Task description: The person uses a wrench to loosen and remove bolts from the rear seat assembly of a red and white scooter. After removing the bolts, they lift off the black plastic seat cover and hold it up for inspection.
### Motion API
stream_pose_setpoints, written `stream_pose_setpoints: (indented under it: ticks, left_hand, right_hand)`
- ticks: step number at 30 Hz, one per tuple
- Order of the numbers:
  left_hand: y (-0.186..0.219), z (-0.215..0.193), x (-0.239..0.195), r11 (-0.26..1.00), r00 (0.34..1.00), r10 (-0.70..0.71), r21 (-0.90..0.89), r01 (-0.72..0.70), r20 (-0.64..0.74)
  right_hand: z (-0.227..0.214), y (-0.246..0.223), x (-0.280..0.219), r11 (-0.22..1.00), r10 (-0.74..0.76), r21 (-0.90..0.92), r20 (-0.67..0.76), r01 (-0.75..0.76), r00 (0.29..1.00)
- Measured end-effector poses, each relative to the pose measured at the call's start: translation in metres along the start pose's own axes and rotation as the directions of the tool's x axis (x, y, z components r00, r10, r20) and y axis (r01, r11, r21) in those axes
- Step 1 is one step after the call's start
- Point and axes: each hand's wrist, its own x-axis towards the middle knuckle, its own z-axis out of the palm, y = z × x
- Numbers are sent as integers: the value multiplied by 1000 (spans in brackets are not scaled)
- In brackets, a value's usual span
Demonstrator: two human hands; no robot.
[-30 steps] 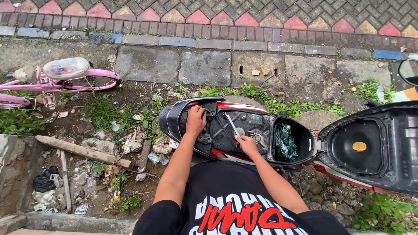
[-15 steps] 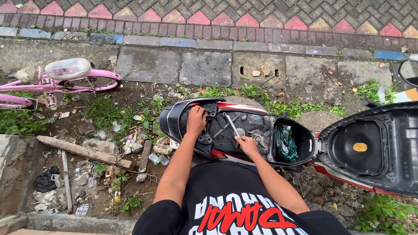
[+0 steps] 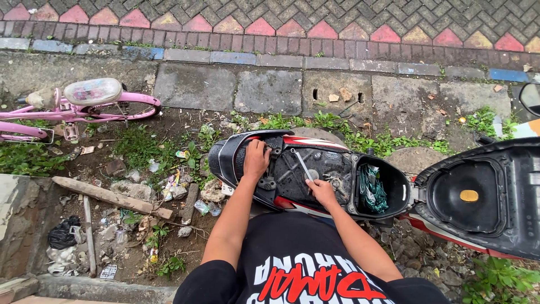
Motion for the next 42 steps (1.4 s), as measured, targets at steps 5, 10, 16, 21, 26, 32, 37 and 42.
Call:
stream_pose_setpoints:
  ticks: [5, 10, 16, 21, 26, 32, 37, 42]
  left_hand:
    - [1, -3, 1, 997, 997, 14, -80, -20, -80]
    - [0, 0, 1, 996, 992, 14, -86, -25, -122]
    - [-2, 3, 0, 996, 989, 25, -81, -37, -146]
    - [-6, 9, -1, 998, 991, 51, -37, -56, -120]
    - [-1, -1, 0, 996, 993, 82, -31, -85, -90]
    - [-1, -2, -2, 995, 995, 96, 8, -96, -31]
    - [8, -9, 8, 999, 998, 44, -11, -43, 55]
    - [28, -28, 5, 938, 972, -196, -264, 225, 131]
  right_hand:
    - [2, 1, 2, 1000, -14, 8, -1, 14, 1000]
    - [1, 2, 2, 1000, -20, 20, -4, 20, 1000]
    - [1, 3, 3, 1000, -18, 24, -4, 18, 1000]
    - [-1, -1, 0, 999, -19, 37, -14, 19, 1000]
    - [2, 4, 3, 1000, -19, 15, -11, 19, 1000]
    - [0, 0, 0, 1000, -22, 16, -8, 23, 1000]
    - [-1, 0, 1, 1000, -16, 16, -18, 16, 1000]
    - [-1, 5, -1, 997, -80, 10, -26, 80, 996]
